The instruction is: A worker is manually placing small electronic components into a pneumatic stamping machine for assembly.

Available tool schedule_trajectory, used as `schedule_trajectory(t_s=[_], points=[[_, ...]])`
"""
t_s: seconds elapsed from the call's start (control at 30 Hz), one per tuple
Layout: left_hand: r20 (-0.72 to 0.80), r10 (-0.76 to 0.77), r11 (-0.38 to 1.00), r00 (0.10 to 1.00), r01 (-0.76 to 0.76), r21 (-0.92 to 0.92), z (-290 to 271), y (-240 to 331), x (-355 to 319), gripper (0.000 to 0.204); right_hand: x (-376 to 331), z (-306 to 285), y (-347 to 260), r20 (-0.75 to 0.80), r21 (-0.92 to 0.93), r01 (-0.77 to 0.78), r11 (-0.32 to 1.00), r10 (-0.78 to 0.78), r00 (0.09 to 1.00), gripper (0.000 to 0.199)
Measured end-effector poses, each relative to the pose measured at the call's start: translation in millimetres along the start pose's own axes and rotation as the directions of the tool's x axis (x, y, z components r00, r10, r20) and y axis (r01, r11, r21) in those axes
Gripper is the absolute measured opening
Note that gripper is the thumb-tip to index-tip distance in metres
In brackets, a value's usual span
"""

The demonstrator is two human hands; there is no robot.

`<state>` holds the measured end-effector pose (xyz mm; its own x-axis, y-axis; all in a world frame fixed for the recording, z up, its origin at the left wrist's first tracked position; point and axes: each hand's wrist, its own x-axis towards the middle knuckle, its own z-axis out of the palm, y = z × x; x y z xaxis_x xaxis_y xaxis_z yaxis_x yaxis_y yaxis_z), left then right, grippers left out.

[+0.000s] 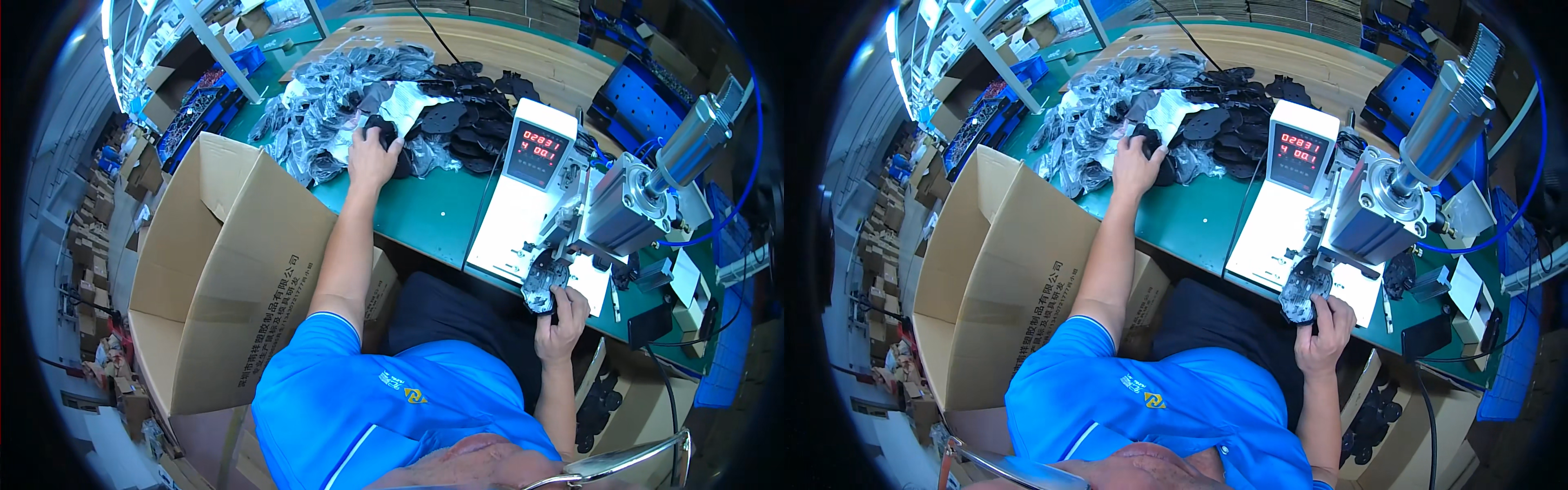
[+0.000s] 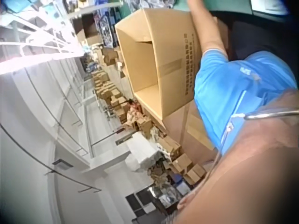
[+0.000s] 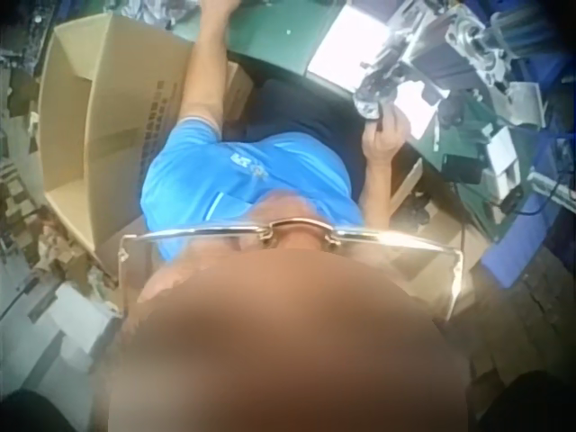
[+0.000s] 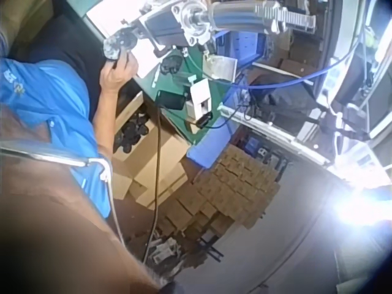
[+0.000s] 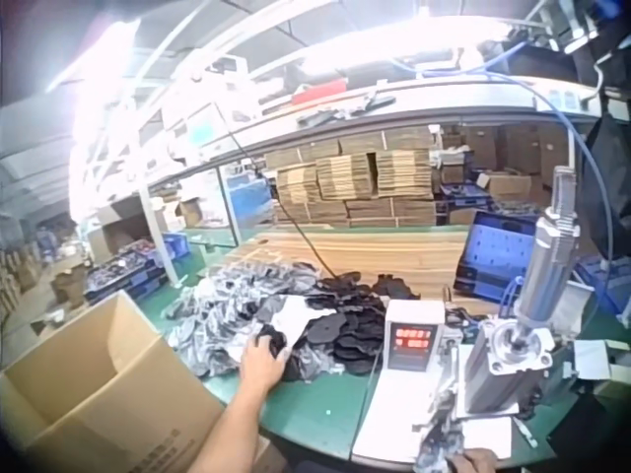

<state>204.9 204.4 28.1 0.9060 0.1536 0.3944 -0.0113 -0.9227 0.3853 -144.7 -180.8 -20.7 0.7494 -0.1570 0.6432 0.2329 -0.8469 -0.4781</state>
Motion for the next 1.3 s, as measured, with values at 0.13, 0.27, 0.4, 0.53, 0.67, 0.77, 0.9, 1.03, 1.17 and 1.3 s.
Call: schedule_trajectory(t_s=[0.13, 0.27, 0.4, 0.53, 0.67, 0.77, 0.9, 1.03, 1.17, 1.3], points=[[-0.190, -0.073, 0.976, 0.979, 0.031, -0.214, -1.7, -9.6, -27.5, 0.052, 0.1, 0.1, -2.7, 0.000, -0.005, -0.011, 1.000, 0.011, 1.000, 0.047], [-0.360, 0.010, 0.970, 0.933, -0.097, -0.225, 5.7, -35.5, -59.7, 0.039, 1.4, -1.6, -4.2, 0.006, -0.012, -0.012, 1.000, 0.012, 1.000, 0.047], [-0.259, 0.121, 0.916, 0.958, -0.208, -0.343, -14.8, 12.7, -113.5, 0.033, -0.6, -3.7, -1.4, 0.023, -0.031, -0.031, 0.999, 0.031, 0.999, 0.048], [0.000, 0.221, 0.828, 0.975, -0.188, -0.529, -8.9, 27.6, -159.9, 0.028, 4.3, -2.0, -4.8, 0.023, -0.008, -0.019, 1.000, 0.020, 1.000, 0.051], [-0.092, 0.401, 0.889, 0.912, -0.411, -0.202, -1.1, 18.1, -180.4, 0.025, 2.8, -0.9, -5.1, 0.013, -0.018, -0.017, 1.000, 0.018, 1.000, 0.050], [-0.043, 0.379, 0.904, 0.924, -0.380, -0.195, -18.6, 27.8, -188.0, 0.043, 2.1, -1.4, -5.0, 0.010, -0.016, -0.017, 1.000, 0.017, 1.000, 0.052], [0.210, 0.459, 0.888, 0.863, -0.447, -0.104, -51.9, 49.3, -193.5, 0.068, 3.3, -4.9, -6.2, -0.005, -0.049, -0.008, 0.999, 0.008, 1.000, 0.051], [0.338, 0.579, 0.804, 0.742, -0.589, -0.084, -77.2, 38.3, -195.8, 0.065, 8.8, -5.1, -5.5, -0.003, 0.024, -0.012, 1.000, 0.012, 1.000, 0.048], [0.309, 0.594, 0.803, 0.743, -0.570, -0.174, -68.9, 28.5, -193.7, 0.056, 17.7, -12.0, -12.6, -0.034, 0.105, -0.092, 0.990, 0.096, 0.995, 0.043], [0.055, 0.685, 0.631, 0.727, -0.553, -0.545, -85.0, 68.5, -192.9, 0.033, 12.3, -23.8, -17.3, -0.073, 0.152, -0.104, 0.983, 0.116, 0.991, 0.040]])
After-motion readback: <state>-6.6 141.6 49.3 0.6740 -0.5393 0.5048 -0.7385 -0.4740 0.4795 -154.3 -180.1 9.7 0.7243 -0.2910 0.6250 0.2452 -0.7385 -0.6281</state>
